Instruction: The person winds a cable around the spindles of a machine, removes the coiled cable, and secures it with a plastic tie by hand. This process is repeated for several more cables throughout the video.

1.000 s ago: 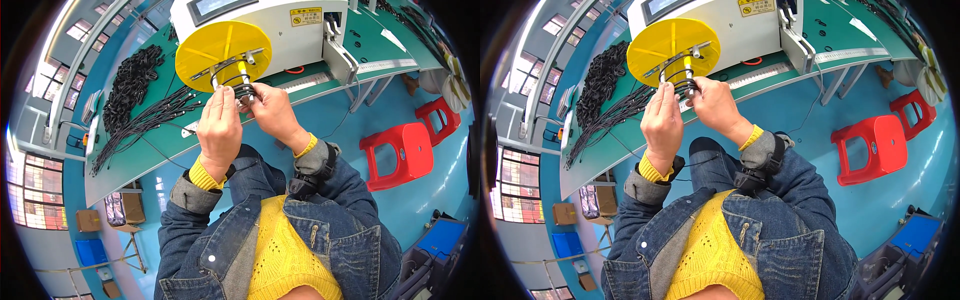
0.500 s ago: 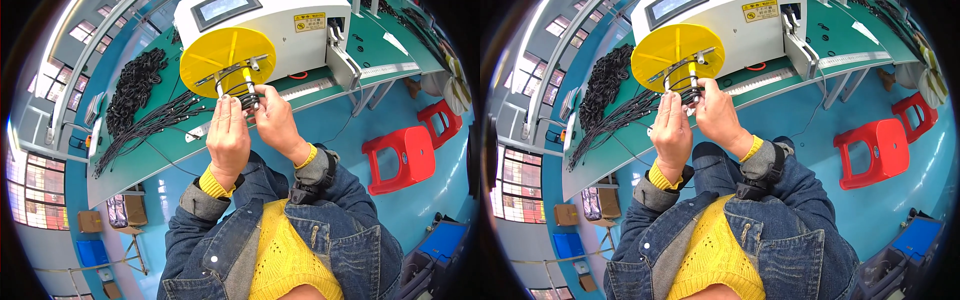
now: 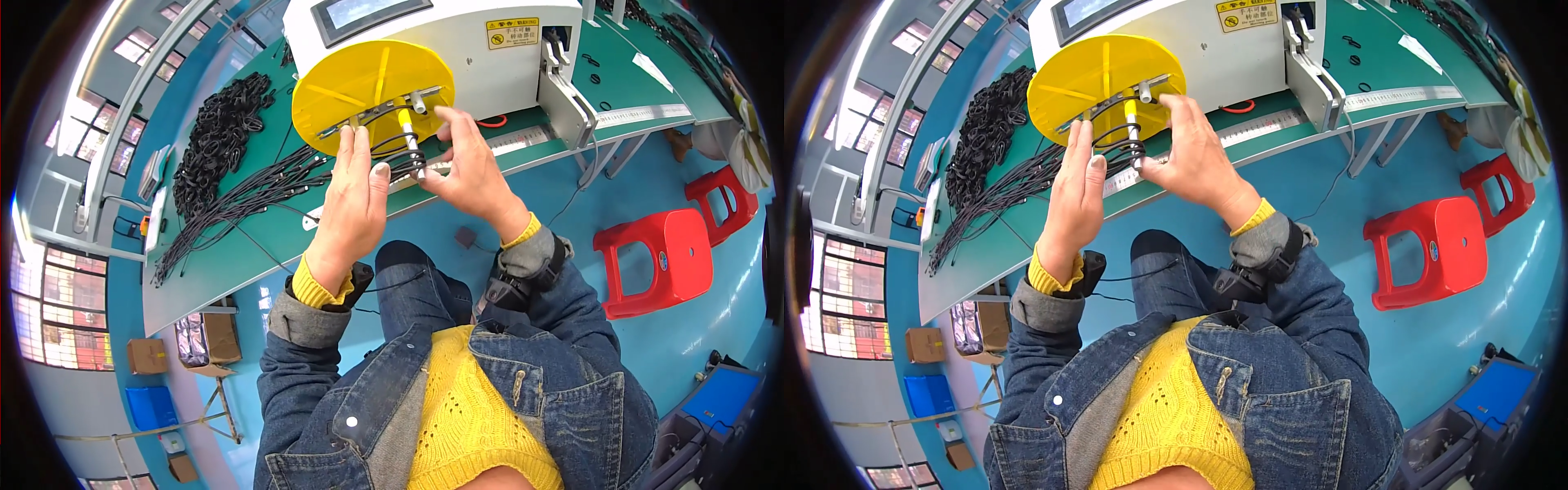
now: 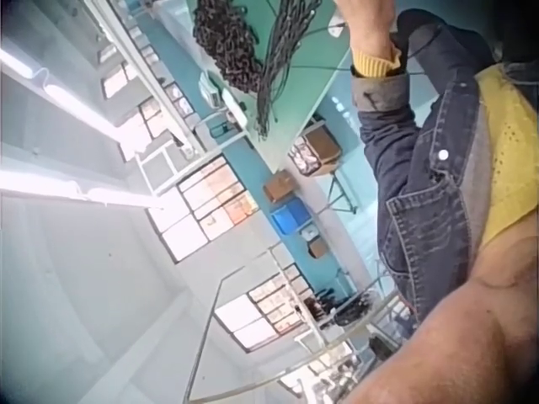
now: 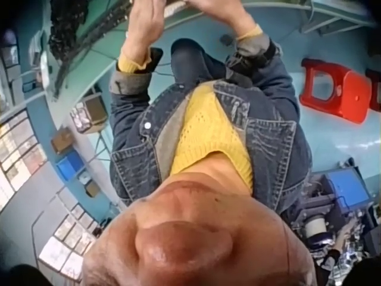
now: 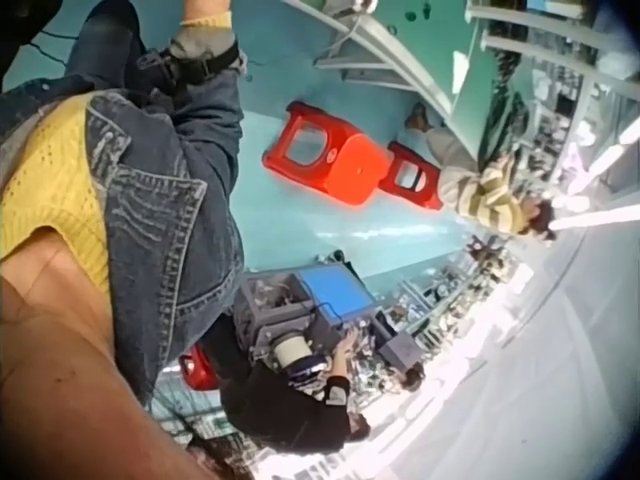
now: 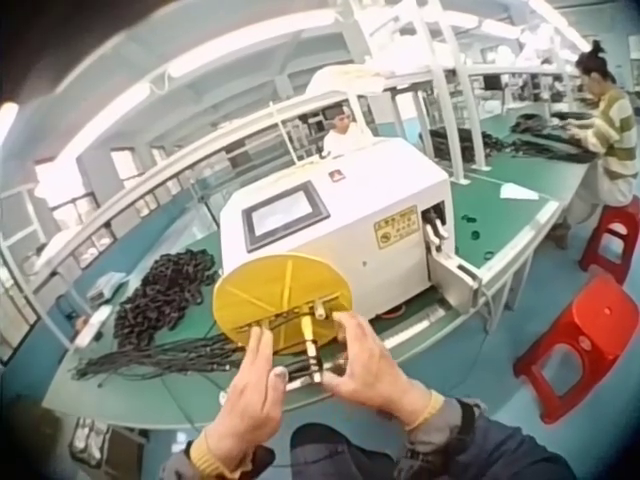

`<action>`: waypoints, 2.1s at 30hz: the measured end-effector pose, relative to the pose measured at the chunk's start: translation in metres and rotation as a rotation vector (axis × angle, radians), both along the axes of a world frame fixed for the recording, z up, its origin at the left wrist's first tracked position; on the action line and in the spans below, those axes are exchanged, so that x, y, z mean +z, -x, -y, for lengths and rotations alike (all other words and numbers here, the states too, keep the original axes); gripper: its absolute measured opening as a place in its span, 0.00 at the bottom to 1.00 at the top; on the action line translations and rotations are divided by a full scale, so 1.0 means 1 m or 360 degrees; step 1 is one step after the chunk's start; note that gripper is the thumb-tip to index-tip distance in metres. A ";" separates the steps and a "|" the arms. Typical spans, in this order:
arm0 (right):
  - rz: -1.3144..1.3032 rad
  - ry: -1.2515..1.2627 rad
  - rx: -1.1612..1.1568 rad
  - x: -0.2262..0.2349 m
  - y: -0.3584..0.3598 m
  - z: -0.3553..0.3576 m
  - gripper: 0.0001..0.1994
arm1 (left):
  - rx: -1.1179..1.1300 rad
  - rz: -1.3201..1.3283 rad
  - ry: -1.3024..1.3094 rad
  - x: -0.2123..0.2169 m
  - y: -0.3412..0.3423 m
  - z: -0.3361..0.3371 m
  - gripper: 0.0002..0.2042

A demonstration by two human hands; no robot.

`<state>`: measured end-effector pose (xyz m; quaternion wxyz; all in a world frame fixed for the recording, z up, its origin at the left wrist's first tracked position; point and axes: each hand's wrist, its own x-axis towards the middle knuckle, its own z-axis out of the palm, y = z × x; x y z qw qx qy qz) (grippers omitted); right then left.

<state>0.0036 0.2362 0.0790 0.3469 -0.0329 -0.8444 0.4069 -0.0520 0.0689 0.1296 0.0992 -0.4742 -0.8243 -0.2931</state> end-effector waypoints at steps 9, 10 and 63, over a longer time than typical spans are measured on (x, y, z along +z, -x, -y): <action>-0.0195 0.0156 0.0443 -0.008 0.013 -0.004 0.41 | -0.0039 0.0146 -0.0005 0.004 -0.005 0.002 0.24; -0.0183 0.0189 0.0478 -0.006 0.012 -0.003 0.41 | -0.0045 0.0236 -0.0015 0.005 -0.004 0.003 0.24; 0.0230 -0.0283 0.0599 -0.049 -0.041 0.038 0.11 | -0.0191 0.1834 -0.0220 -0.056 -0.024 0.028 0.19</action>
